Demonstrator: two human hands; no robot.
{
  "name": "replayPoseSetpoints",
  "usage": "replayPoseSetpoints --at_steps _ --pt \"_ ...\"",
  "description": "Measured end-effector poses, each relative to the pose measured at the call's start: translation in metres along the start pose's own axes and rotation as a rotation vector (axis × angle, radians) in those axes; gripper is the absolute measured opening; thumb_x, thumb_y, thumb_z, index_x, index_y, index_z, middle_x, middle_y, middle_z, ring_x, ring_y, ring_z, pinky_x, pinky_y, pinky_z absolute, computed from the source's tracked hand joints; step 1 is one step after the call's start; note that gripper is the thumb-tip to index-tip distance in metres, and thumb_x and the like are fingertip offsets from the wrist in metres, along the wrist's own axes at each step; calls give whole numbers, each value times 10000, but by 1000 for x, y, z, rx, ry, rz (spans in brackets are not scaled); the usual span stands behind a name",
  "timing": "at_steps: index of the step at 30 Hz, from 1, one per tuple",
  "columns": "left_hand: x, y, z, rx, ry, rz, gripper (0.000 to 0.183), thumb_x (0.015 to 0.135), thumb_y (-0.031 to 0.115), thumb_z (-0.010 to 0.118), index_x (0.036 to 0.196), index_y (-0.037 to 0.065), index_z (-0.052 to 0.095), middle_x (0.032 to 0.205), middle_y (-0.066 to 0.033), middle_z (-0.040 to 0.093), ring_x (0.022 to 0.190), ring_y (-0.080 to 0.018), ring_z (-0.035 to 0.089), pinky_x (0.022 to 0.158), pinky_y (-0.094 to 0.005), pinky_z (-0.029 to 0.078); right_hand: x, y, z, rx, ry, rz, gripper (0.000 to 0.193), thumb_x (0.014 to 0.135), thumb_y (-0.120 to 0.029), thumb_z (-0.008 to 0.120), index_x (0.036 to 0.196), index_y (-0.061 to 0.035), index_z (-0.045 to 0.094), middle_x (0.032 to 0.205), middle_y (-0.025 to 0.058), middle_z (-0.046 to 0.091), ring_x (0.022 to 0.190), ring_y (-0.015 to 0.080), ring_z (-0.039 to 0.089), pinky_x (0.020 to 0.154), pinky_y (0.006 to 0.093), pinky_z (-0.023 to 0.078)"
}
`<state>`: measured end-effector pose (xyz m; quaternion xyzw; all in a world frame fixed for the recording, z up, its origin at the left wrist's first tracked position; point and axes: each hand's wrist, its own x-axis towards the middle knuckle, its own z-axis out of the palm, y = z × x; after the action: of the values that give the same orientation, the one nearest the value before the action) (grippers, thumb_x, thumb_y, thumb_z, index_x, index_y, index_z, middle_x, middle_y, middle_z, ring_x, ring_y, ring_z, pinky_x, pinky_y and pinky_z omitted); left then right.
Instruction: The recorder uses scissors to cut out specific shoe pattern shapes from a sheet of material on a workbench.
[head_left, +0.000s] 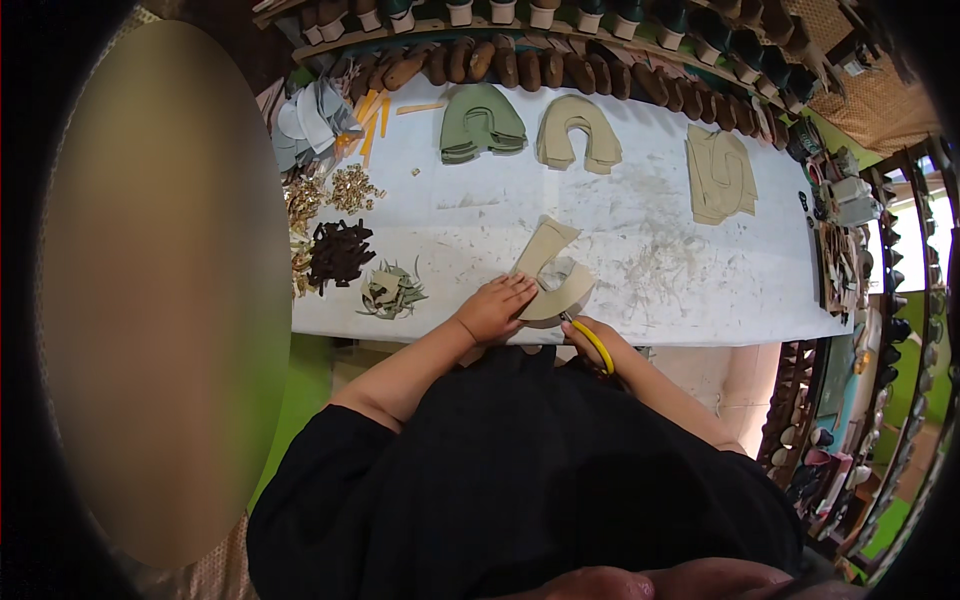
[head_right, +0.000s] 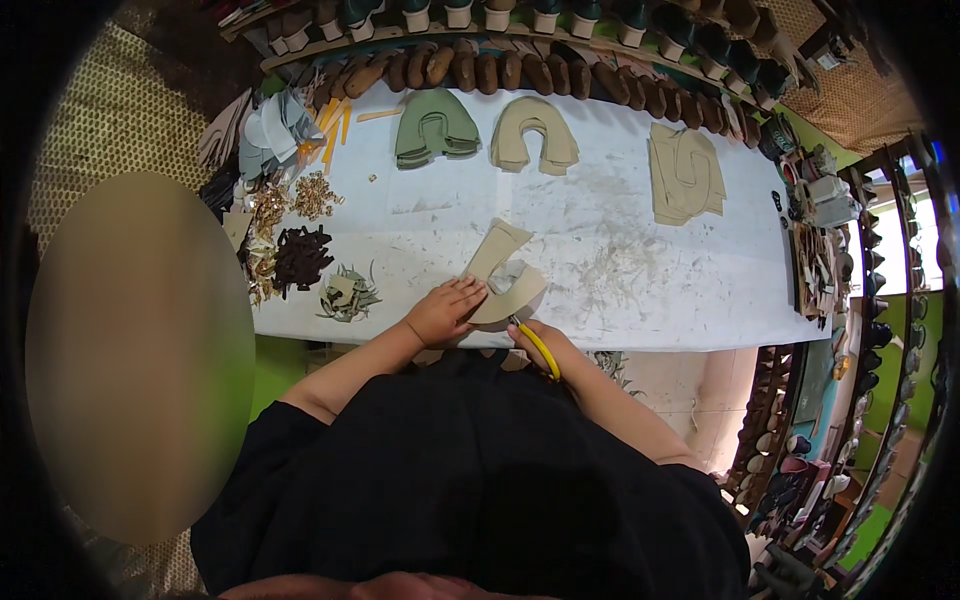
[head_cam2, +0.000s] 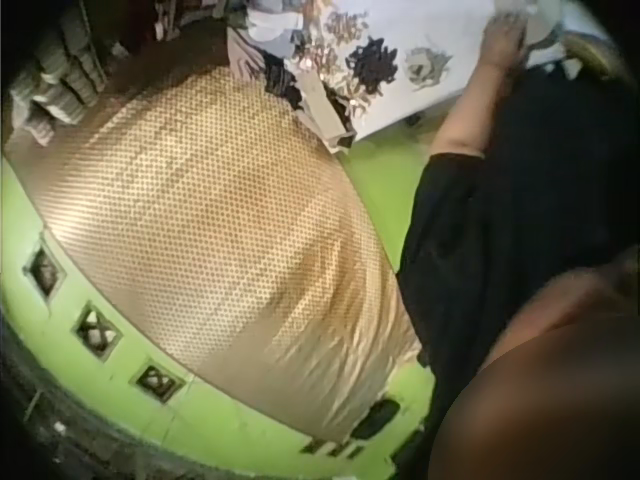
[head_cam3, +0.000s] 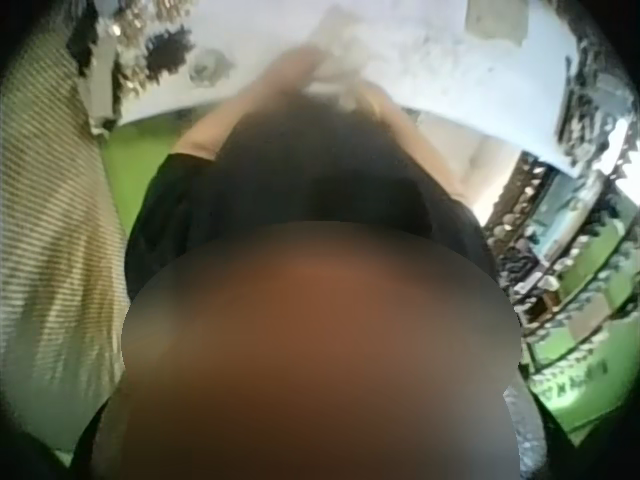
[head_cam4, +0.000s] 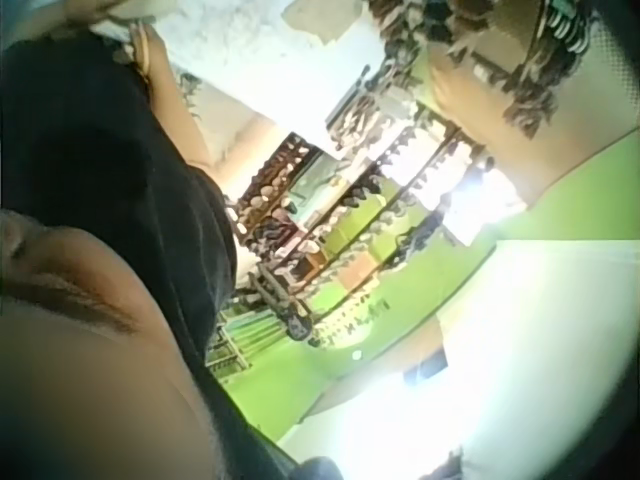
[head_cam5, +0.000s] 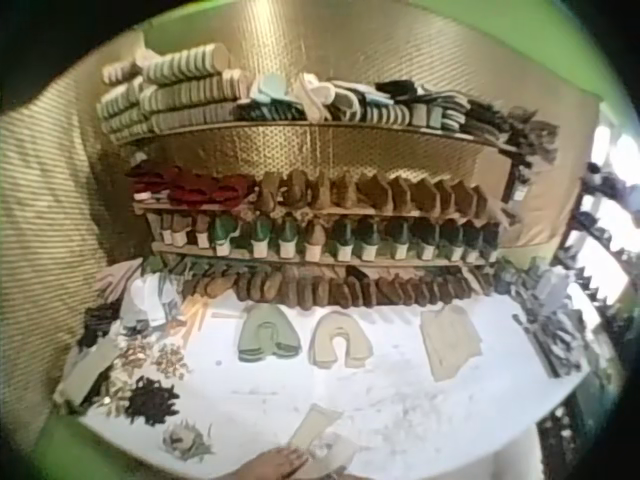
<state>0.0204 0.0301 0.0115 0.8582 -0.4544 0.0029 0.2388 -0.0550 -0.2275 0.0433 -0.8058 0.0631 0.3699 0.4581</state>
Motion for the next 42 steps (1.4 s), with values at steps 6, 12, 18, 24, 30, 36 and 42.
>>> replayPoseSetpoints --at_steps 6,12,18,24,30,36,42 --pt "-12 -20 7 -54 -32 56 552 806 130 708 1337 77 566 1334 -89 608 1266 -293 552 1073 -426 422 2 1 -2 97 -37 14 570 988 -568 462 933 -12 572 741 131 593 671 237 584 668 359 486" --pt "-10 -10 12 -147 20 26 514 831 86 678 1334 81 572 1342 -80 605 1256 -286 560 1043 -403 449 3 5 -1 95 -43 14 566 980 -587 465 957 -30 562 676 111 555 564 195 553 581 348 472" --pt "-8 0 9 -172 9 17 451 882 126 652 1326 86 581 1345 -82 602 1258 -277 559 1044 -399 447 -1 -5 -3 13 -14 -8 600 962 -601 490 1031 -11 579 859 197 638 814 299 631 773 378 494" --pt "-8 2 9 -197 29 3 403 901 121 630 1300 81 597 1332 -89 609 1256 -281 559 1049 -400 444 -9 -20 -9 -36 -19 27 617 948 -609 509 1063 -8 587 958 222 657 933 345 638 843 390 482" --pt "-10 -3 12 -235 62 -4 384 900 78 607 1284 67 600 1305 -114 620 1237 -305 567 1048 -405 448 -7 -14 -9 -35 -28 48 665 907 -633 554 1140 -12 600 1015 218 675 982 358 646 854 389 492" --pt "-12 -1 12 -262 56 -18 390 898 73 607 1288 72 597 1308 -115 618 1243 -307 563 1052 -409 445 -4 -9 -2 -105 45 -19 648 920 -617 544 1140 -10 605 985 225 677 942 388 650 831 399 506" --pt "-14 1 12 -245 32 -54 398 899 87 605 1297 84 594 1328 -97 609 1238 -288 571 1057 -401 444 -4 -7 3 -101 75 -49 591 938 -592 531 1083 -24 603 896 235 664 888 419 646 788 427 507"
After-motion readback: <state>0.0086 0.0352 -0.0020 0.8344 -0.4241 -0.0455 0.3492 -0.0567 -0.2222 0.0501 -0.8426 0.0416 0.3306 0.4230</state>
